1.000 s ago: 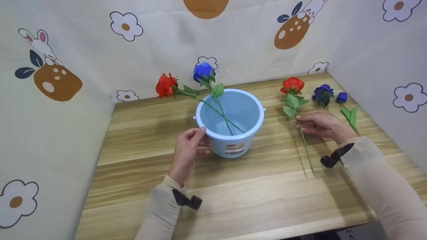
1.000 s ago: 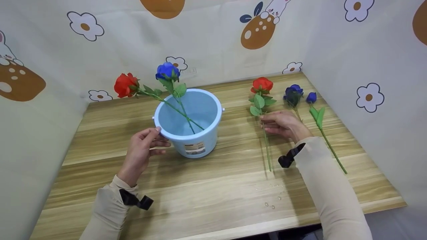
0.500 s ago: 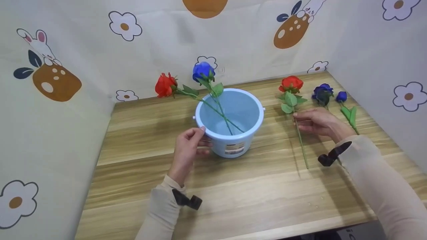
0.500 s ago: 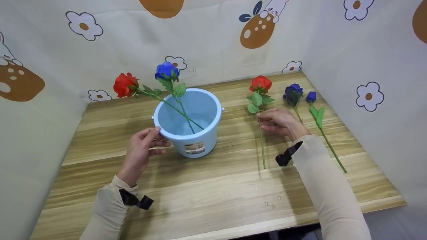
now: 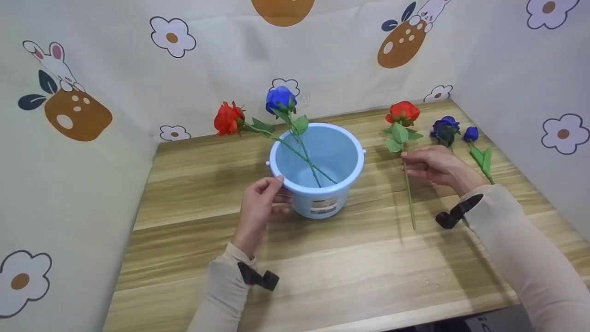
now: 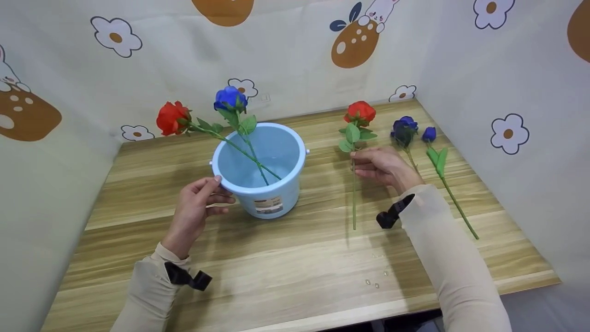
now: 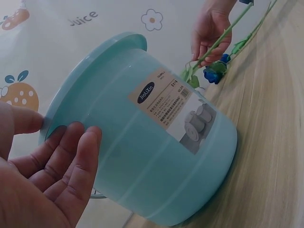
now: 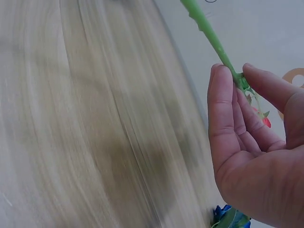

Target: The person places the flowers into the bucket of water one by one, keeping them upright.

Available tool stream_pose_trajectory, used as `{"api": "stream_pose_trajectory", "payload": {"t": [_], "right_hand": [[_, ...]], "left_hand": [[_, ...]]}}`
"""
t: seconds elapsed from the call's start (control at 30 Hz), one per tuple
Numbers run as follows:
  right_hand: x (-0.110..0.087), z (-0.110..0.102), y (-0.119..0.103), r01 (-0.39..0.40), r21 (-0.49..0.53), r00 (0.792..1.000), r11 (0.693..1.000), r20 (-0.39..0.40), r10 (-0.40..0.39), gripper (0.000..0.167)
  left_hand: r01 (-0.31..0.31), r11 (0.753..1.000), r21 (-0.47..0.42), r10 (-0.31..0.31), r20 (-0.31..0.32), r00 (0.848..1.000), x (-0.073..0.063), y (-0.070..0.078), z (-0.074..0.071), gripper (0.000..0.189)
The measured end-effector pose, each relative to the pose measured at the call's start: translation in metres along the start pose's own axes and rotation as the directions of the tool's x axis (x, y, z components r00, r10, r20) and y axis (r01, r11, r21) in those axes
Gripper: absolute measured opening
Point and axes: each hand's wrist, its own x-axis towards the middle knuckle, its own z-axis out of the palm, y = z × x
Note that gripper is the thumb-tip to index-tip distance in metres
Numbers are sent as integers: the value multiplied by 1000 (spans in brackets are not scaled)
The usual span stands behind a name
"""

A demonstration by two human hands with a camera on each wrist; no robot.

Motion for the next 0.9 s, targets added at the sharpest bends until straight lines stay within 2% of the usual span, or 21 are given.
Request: {"api": "stream_pose_trajectory", "payload": {"t": [0.27, 0.53, 0.67, 0.9], "right_hand": [[-2, 8, -9, 3, 85, 1000, 996, -8, -2, 18], [-5, 22, -19, 42, 145, 999, 989, 21, -45, 19], [-6, 30, -24, 53, 181, 998, 982, 36, -61, 21], [-7, 44, -34, 72, 260, 995, 963, 50, -88, 15]], "left_hand": [[3, 1000, 14, -3, 3, 1000, 0, 2, -1, 19], [-2, 1000, 20, 2, 7, 1000, 0, 1, -2, 20], [-15, 1000, 23, 15, 11, 1000, 1, 0, -2, 21], [6, 999, 39, -6, 8, 1000, 1, 1, -3, 21]]}}
